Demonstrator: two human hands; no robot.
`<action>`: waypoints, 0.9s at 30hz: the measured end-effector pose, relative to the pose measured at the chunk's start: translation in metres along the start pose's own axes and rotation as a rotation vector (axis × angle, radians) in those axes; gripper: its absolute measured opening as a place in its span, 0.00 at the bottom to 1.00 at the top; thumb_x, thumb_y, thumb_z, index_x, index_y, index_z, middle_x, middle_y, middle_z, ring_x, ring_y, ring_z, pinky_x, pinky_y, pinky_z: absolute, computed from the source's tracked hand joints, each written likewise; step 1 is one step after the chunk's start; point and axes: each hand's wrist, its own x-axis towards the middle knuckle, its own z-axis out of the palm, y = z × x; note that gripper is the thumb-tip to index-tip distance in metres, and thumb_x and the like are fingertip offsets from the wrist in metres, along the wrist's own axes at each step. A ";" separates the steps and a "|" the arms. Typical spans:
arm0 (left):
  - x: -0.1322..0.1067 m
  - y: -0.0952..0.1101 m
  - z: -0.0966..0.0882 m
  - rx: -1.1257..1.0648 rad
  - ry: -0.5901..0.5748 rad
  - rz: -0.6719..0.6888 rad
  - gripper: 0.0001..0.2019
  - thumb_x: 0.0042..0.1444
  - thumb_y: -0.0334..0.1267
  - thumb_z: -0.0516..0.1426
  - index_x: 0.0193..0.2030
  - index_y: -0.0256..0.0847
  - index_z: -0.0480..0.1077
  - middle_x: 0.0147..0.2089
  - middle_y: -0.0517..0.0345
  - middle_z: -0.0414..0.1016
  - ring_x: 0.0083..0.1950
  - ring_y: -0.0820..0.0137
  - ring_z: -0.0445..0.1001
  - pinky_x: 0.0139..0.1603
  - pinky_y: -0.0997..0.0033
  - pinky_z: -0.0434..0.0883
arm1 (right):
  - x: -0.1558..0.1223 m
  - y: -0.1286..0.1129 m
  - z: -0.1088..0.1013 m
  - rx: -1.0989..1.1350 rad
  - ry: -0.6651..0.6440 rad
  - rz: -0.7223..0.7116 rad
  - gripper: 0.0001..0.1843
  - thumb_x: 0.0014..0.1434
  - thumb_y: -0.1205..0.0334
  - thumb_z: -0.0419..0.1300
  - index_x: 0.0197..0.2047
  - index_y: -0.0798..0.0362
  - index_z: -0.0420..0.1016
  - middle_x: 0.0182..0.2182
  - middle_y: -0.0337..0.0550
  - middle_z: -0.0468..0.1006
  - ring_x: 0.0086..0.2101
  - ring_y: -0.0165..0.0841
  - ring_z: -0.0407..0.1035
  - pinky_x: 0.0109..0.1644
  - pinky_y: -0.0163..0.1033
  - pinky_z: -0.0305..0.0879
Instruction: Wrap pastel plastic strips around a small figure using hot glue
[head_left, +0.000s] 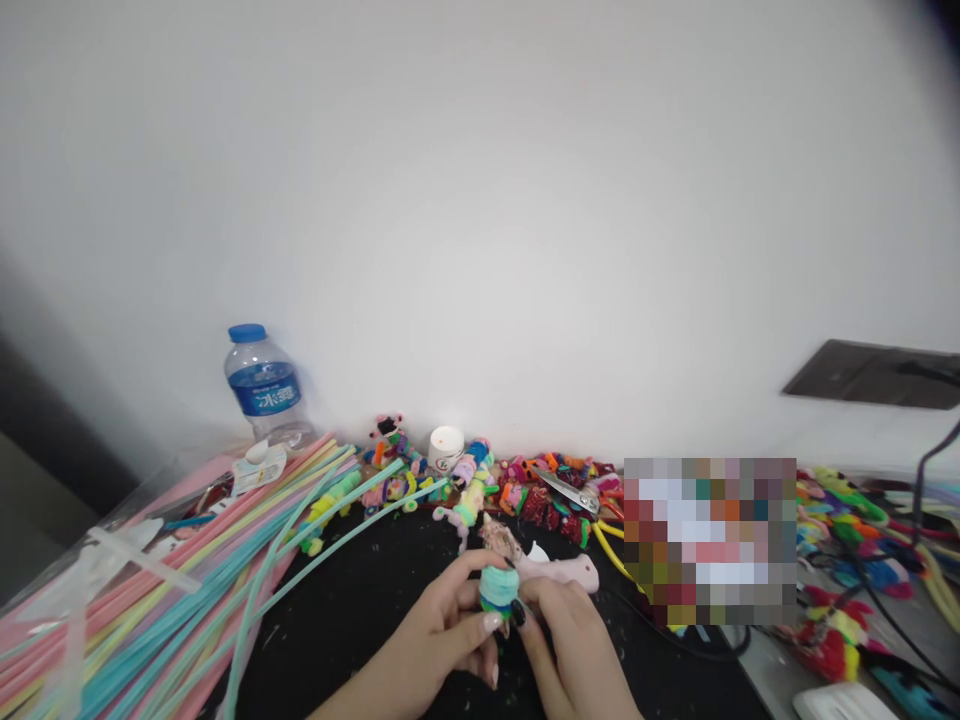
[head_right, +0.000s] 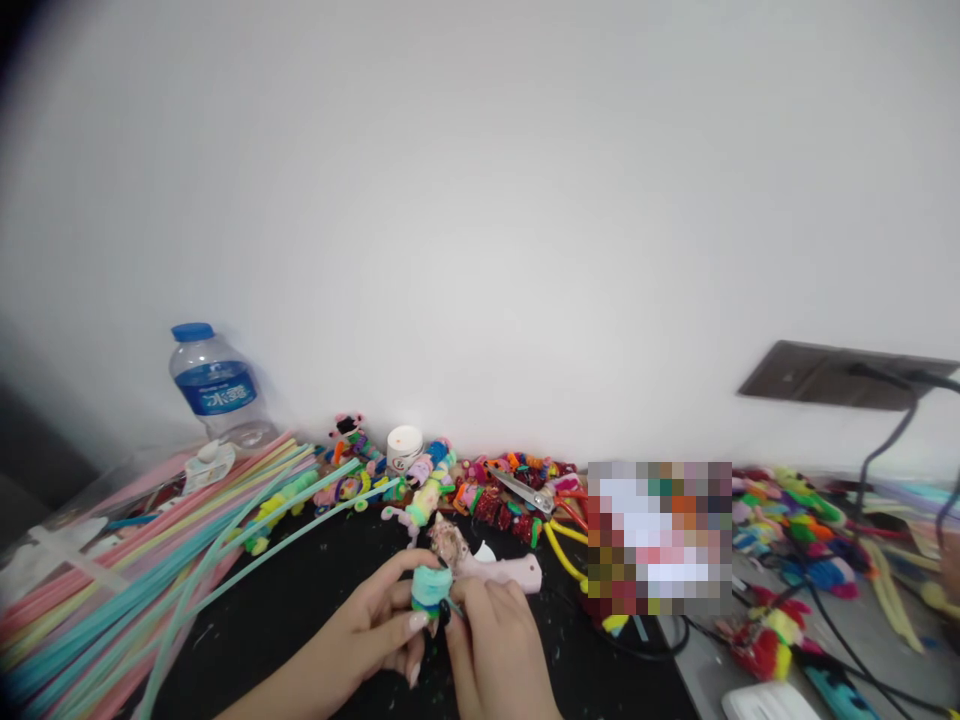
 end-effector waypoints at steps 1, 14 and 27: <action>0.000 -0.001 0.000 0.006 0.001 0.008 0.17 0.51 0.38 0.60 0.47 0.45 0.63 0.32 0.62 0.69 0.23 0.79 0.67 0.27 0.75 0.68 | -0.001 0.000 0.000 0.003 -0.009 0.003 0.10 0.58 0.72 0.45 0.37 0.51 0.64 0.28 0.42 0.73 0.29 0.36 0.66 0.34 0.40 0.63; 0.002 -0.006 -0.002 0.040 -0.014 0.066 0.17 0.51 0.37 0.60 0.48 0.43 0.65 0.31 0.62 0.69 0.23 0.79 0.67 0.26 0.76 0.67 | -0.002 0.001 0.004 0.003 0.054 -0.044 0.09 0.57 0.72 0.46 0.29 0.52 0.61 0.23 0.40 0.69 0.25 0.33 0.63 0.29 0.36 0.57; 0.001 -0.008 0.002 0.100 -0.011 0.067 0.13 0.51 0.34 0.59 0.45 0.40 0.67 0.32 0.60 0.69 0.25 0.77 0.66 0.28 0.74 0.67 | -0.007 0.000 0.010 -0.060 0.109 -0.107 0.09 0.51 0.74 0.49 0.25 0.52 0.57 0.18 0.35 0.63 0.21 0.29 0.59 0.26 0.34 0.51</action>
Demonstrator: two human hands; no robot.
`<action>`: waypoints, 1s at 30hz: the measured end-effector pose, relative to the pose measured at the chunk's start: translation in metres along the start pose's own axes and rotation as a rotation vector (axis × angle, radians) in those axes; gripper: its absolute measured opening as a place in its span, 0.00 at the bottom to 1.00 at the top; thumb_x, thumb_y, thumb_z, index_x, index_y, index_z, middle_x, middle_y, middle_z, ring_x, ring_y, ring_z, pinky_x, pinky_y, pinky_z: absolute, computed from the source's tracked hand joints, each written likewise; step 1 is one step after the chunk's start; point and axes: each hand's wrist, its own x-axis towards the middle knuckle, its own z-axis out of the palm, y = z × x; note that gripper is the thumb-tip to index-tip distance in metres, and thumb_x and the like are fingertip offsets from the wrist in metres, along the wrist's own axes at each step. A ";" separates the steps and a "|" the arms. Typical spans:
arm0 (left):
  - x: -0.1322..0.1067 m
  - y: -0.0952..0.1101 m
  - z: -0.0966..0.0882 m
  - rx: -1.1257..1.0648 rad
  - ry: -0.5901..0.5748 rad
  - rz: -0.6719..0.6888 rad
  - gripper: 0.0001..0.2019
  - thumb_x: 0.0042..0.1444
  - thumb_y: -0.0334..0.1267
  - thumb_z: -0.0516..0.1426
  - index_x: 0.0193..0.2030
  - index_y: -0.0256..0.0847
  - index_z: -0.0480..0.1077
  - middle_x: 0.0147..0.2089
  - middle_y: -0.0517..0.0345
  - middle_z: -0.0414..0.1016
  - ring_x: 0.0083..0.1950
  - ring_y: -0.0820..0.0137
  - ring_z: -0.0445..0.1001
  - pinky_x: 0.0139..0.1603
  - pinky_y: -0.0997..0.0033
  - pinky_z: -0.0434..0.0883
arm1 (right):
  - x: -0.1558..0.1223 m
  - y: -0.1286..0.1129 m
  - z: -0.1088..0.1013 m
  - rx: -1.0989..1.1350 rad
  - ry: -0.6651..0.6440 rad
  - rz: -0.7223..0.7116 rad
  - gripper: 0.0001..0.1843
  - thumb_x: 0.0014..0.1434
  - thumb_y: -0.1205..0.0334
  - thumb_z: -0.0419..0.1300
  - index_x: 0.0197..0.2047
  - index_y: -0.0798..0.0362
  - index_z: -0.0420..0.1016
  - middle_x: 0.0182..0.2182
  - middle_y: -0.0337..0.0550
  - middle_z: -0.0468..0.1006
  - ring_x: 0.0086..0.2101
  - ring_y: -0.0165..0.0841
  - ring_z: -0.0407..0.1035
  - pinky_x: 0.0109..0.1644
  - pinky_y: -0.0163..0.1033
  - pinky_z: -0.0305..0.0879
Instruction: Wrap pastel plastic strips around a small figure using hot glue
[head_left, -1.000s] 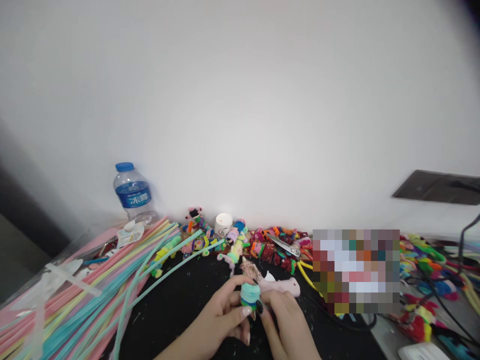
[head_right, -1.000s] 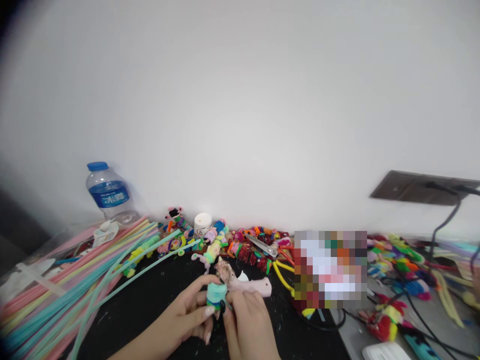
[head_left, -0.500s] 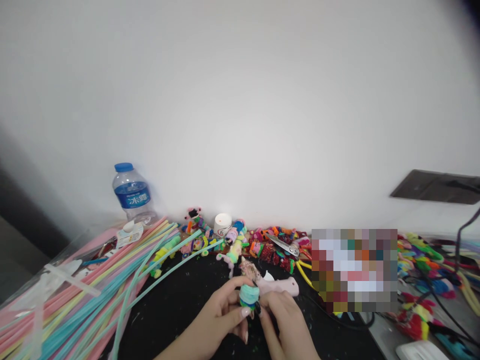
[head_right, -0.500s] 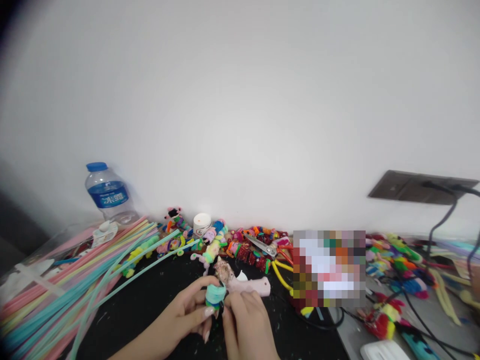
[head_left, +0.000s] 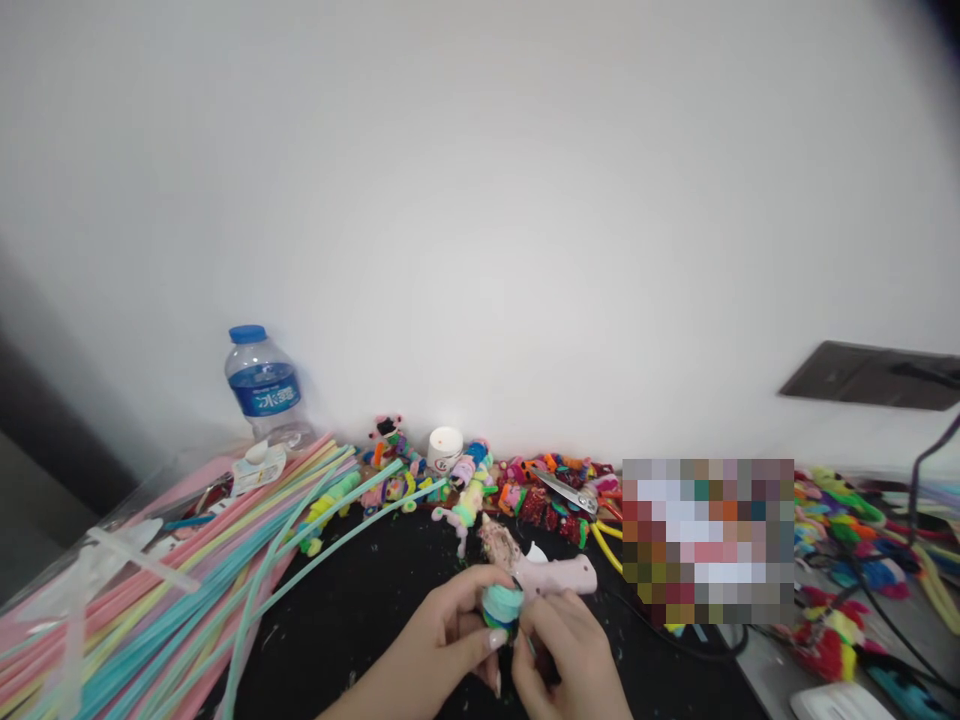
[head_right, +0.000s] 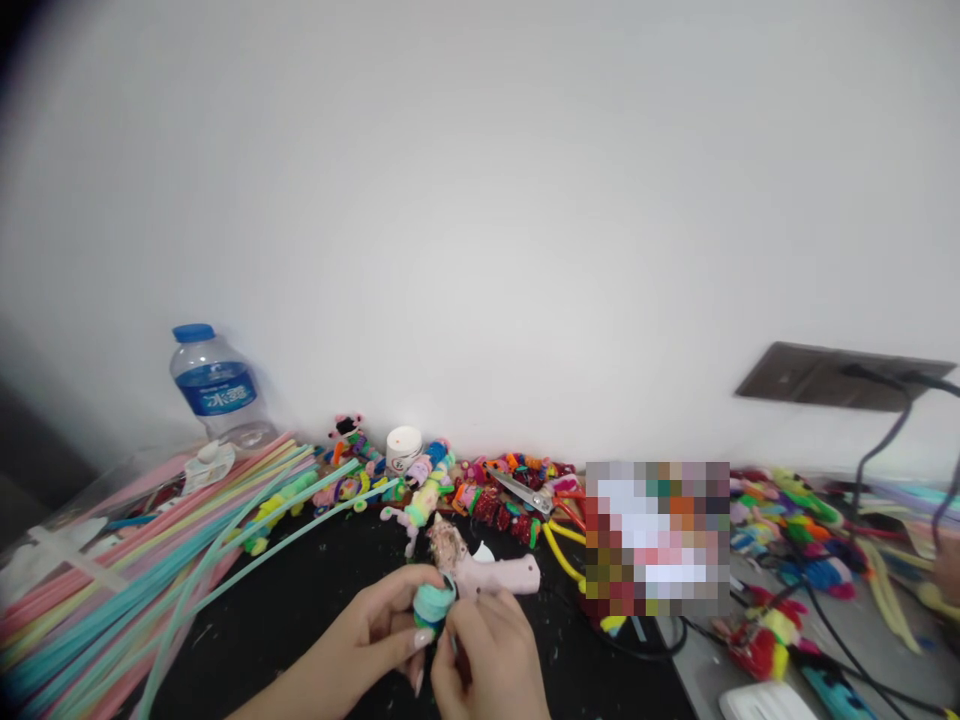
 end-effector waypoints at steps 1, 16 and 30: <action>0.000 0.000 0.000 0.001 -0.001 -0.006 0.14 0.51 0.34 0.59 0.45 0.40 0.67 0.32 0.60 0.69 0.26 0.77 0.67 0.29 0.74 0.68 | -0.001 0.001 0.001 -0.004 -0.005 0.001 0.09 0.51 0.74 0.50 0.25 0.52 0.57 0.18 0.35 0.63 0.21 0.29 0.59 0.26 0.34 0.50; 0.001 0.009 -0.008 -0.122 0.137 -0.027 0.17 0.54 0.40 0.57 0.50 0.44 0.60 0.32 0.60 0.70 0.27 0.74 0.71 0.31 0.70 0.69 | 0.012 0.008 -0.019 0.091 0.003 0.136 0.13 0.55 0.73 0.48 0.44 0.52 0.62 0.34 0.43 0.71 0.34 0.35 0.66 0.38 0.40 0.60; -0.003 0.024 -0.017 -0.456 0.254 -0.119 0.29 0.57 0.32 0.56 0.62 0.49 0.47 0.42 0.51 0.75 0.34 0.75 0.73 0.38 0.71 0.67 | 0.018 0.022 -0.020 -0.138 -0.192 0.261 0.31 0.43 0.77 0.49 0.52 0.51 0.64 0.47 0.46 0.70 0.47 0.41 0.62 0.51 0.49 0.51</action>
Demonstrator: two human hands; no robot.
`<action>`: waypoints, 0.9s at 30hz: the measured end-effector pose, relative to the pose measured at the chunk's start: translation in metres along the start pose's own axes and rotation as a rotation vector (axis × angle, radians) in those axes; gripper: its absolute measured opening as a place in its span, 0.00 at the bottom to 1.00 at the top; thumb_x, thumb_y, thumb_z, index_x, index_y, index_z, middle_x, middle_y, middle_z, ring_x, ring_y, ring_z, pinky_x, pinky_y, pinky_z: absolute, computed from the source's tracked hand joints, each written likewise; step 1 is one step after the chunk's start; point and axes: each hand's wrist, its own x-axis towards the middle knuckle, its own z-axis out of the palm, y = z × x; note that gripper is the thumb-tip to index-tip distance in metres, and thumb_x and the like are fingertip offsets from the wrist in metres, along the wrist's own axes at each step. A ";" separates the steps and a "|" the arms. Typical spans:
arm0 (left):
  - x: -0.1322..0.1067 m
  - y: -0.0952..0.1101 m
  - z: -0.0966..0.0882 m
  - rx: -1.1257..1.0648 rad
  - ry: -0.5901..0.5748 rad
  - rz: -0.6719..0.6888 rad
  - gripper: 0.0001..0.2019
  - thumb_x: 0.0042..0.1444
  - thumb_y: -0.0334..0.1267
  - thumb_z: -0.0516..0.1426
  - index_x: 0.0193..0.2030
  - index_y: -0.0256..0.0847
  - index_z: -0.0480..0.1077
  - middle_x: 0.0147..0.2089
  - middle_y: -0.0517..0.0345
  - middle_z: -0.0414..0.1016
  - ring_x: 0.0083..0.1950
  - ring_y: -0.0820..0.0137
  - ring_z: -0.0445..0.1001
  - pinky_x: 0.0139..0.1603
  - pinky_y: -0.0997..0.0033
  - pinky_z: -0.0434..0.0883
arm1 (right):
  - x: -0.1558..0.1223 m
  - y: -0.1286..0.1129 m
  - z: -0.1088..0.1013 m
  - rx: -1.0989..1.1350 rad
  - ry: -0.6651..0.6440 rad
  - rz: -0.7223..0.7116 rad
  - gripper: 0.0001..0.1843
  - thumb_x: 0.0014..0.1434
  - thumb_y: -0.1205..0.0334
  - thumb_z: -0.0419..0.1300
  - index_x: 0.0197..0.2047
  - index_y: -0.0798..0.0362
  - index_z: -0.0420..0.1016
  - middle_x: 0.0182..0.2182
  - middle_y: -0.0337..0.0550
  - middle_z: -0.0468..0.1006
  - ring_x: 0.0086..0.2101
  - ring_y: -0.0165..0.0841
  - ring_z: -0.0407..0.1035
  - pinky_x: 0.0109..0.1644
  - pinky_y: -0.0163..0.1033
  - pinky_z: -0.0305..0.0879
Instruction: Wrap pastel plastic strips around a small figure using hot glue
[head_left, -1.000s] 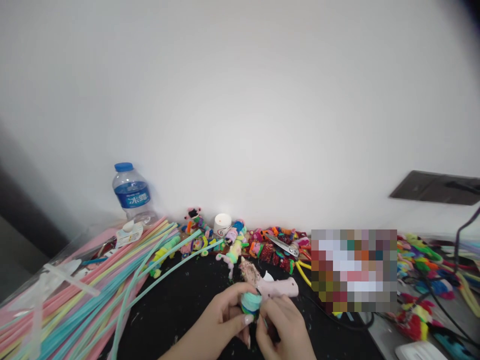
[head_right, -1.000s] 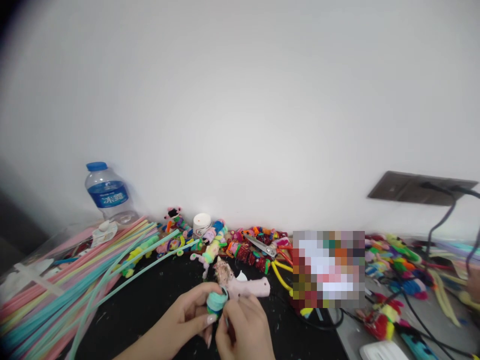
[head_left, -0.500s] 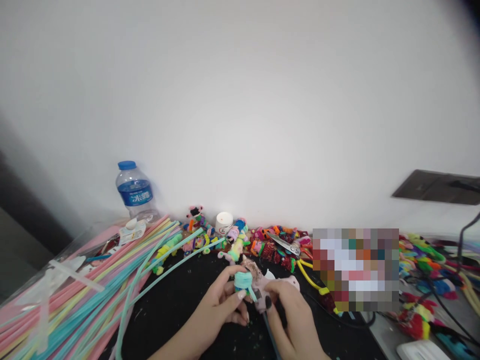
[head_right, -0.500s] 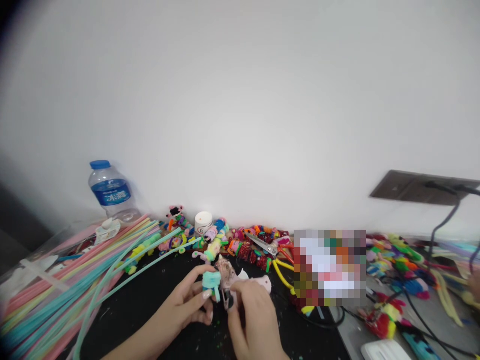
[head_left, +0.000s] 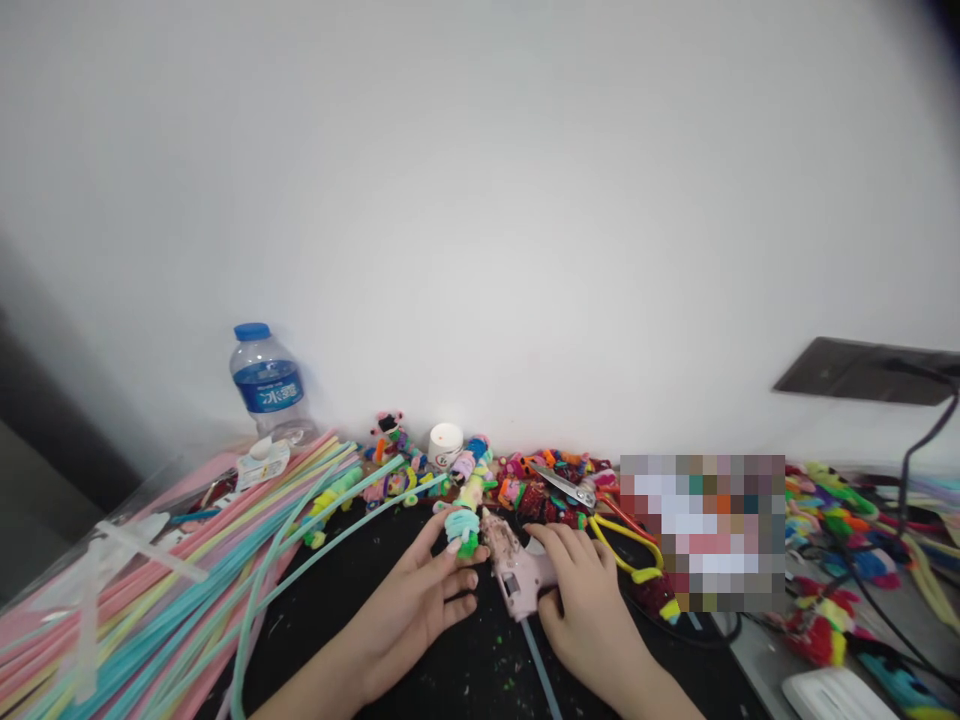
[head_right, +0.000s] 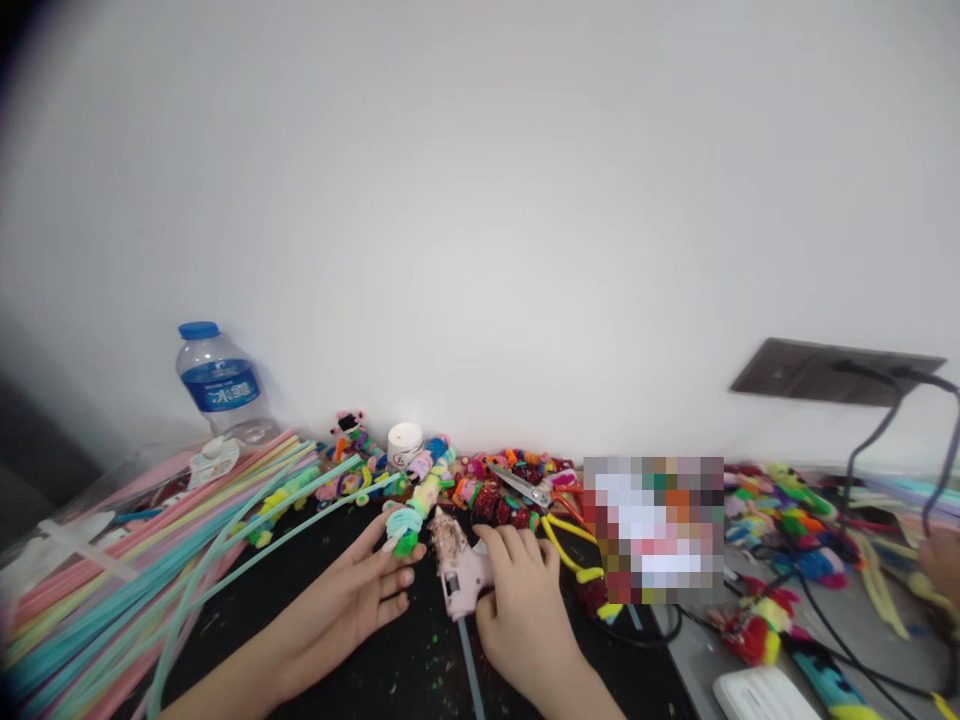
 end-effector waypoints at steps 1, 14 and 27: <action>0.000 0.000 -0.001 -0.025 0.000 -0.009 0.30 0.57 0.32 0.56 0.62 0.50 0.47 0.42 0.51 0.75 0.35 0.74 0.73 0.39 0.71 0.67 | 0.001 0.001 -0.001 -0.007 -0.023 -0.009 0.31 0.43 0.77 0.49 0.52 0.51 0.65 0.45 0.45 0.70 0.45 0.41 0.62 0.51 0.49 0.52; 0.007 -0.001 -0.013 -0.155 0.047 0.064 0.24 0.55 0.29 0.58 0.57 0.49 0.59 0.37 0.59 0.70 0.35 0.76 0.71 0.40 0.73 0.67 | 0.003 0.009 0.002 0.263 0.061 0.024 0.18 0.47 0.72 0.56 0.43 0.52 0.70 0.36 0.44 0.72 0.38 0.39 0.67 0.41 0.42 0.61; 0.004 0.001 -0.005 0.040 0.090 0.098 0.26 0.50 0.34 0.62 0.56 0.48 0.61 0.43 0.55 0.74 0.44 0.71 0.72 0.49 0.69 0.64 | 0.003 0.001 0.001 0.579 0.070 0.038 0.04 0.50 0.69 0.55 0.24 0.54 0.66 0.22 0.37 0.69 0.23 0.29 0.64 0.27 0.32 0.61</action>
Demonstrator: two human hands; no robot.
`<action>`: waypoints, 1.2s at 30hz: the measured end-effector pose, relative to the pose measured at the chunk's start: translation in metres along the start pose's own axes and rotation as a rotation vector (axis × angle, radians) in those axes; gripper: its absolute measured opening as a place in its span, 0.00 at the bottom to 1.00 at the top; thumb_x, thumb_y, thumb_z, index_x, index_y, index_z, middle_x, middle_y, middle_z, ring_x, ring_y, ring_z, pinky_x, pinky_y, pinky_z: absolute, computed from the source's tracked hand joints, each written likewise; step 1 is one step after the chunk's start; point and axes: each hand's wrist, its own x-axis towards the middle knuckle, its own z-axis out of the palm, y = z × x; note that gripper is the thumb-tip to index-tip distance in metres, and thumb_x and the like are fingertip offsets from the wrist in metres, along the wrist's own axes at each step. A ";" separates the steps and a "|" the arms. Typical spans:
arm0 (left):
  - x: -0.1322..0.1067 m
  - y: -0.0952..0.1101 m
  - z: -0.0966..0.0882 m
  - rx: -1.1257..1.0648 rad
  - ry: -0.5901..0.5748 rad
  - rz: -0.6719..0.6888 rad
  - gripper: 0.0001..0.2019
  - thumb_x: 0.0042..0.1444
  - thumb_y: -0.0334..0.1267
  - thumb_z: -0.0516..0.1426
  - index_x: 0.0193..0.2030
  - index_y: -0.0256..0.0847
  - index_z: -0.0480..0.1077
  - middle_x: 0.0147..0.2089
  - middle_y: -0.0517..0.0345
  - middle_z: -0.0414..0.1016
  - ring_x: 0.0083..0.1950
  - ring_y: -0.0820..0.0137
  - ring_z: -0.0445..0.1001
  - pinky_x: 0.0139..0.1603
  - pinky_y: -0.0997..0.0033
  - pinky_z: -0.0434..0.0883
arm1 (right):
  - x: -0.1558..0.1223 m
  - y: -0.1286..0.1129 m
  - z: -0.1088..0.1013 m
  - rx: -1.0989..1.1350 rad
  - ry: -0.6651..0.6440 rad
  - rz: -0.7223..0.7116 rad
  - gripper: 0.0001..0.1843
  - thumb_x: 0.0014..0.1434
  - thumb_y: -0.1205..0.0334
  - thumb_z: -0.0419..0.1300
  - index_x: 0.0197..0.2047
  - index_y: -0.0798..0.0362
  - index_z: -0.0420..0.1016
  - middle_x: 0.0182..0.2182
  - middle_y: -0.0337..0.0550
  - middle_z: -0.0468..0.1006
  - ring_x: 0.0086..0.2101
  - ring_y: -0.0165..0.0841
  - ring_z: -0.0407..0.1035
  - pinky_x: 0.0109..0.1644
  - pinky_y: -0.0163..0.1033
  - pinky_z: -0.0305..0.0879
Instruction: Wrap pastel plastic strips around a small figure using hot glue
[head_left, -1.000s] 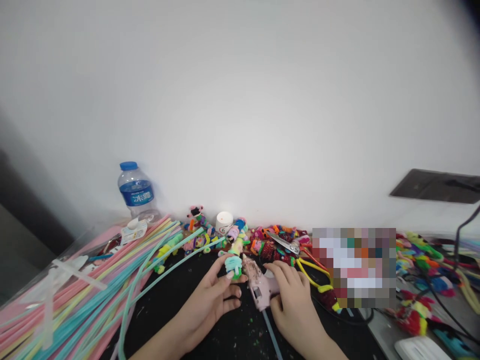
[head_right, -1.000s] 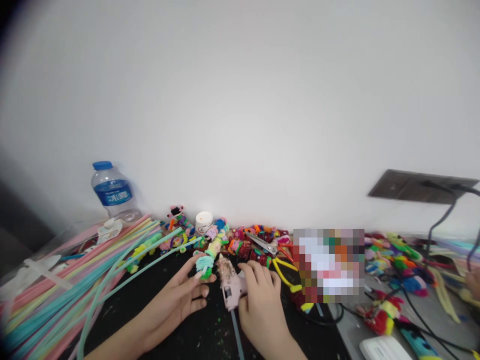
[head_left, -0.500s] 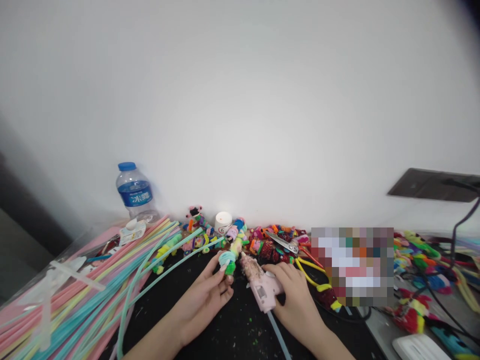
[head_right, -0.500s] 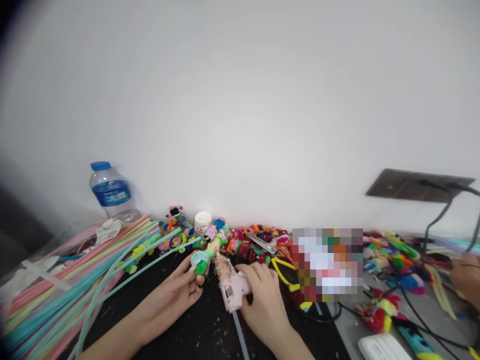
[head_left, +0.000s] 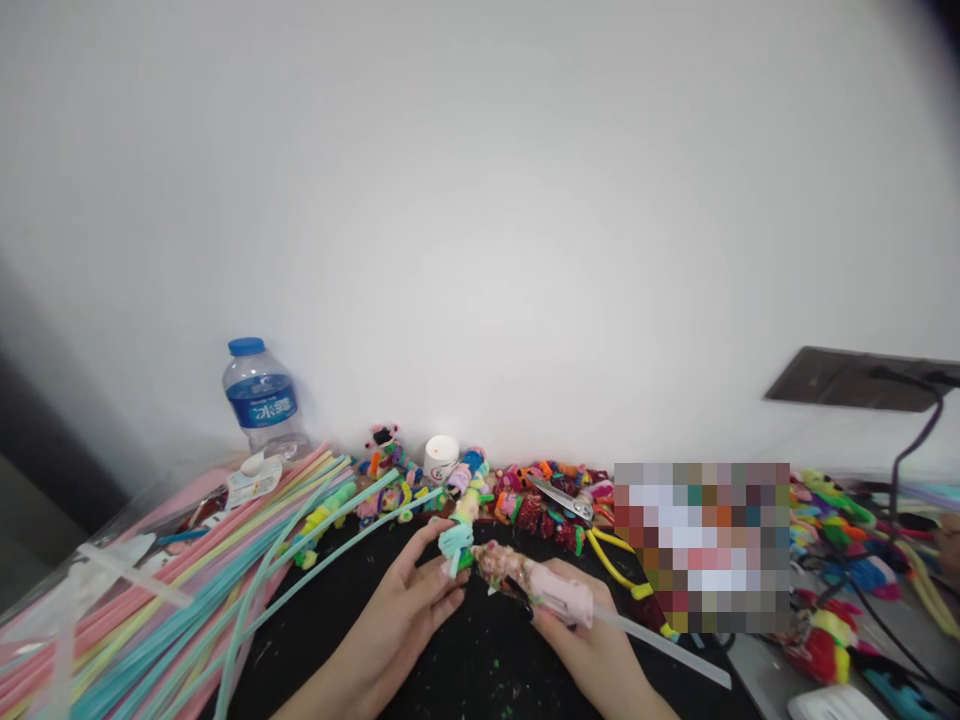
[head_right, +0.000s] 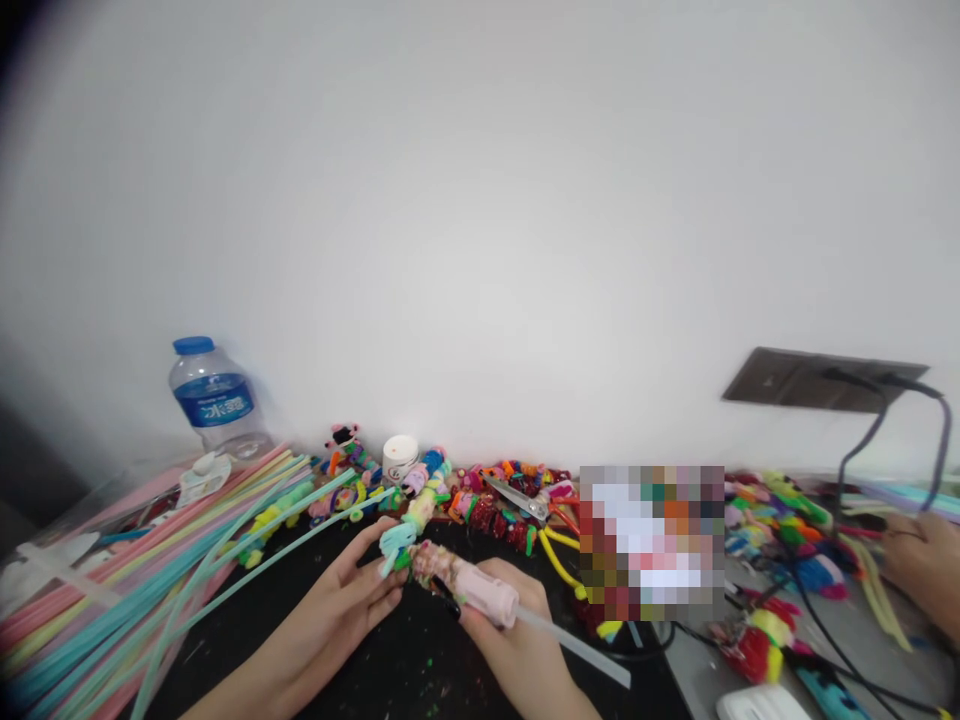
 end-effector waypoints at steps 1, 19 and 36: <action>0.000 0.000 0.000 0.000 -0.005 -0.002 0.26 0.50 0.34 0.62 0.55 0.48 0.62 0.44 0.55 0.74 0.44 0.70 0.72 0.49 0.68 0.64 | 0.000 0.001 0.001 -0.009 -0.002 0.002 0.04 0.50 0.69 0.55 0.24 0.54 0.66 0.22 0.37 0.69 0.23 0.29 0.64 0.28 0.32 0.61; 0.002 -0.001 0.002 -0.008 0.001 0.011 0.22 0.44 0.35 0.65 0.47 0.48 0.70 0.42 0.57 0.73 0.43 0.69 0.72 0.49 0.68 0.63 | -0.002 0.003 0.003 -0.036 -0.050 -0.028 0.07 0.52 0.67 0.55 0.24 0.53 0.62 0.21 0.35 0.66 0.23 0.28 0.62 0.26 0.30 0.58; 0.007 -0.004 -0.003 -0.046 0.022 0.007 0.22 0.42 0.34 0.66 0.46 0.48 0.71 0.41 0.59 0.74 0.38 0.72 0.73 0.44 0.71 0.65 | 0.000 0.007 0.004 -0.077 -0.020 -0.040 0.08 0.54 0.64 0.54 0.24 0.53 0.63 0.20 0.36 0.67 0.22 0.29 0.63 0.26 0.30 0.59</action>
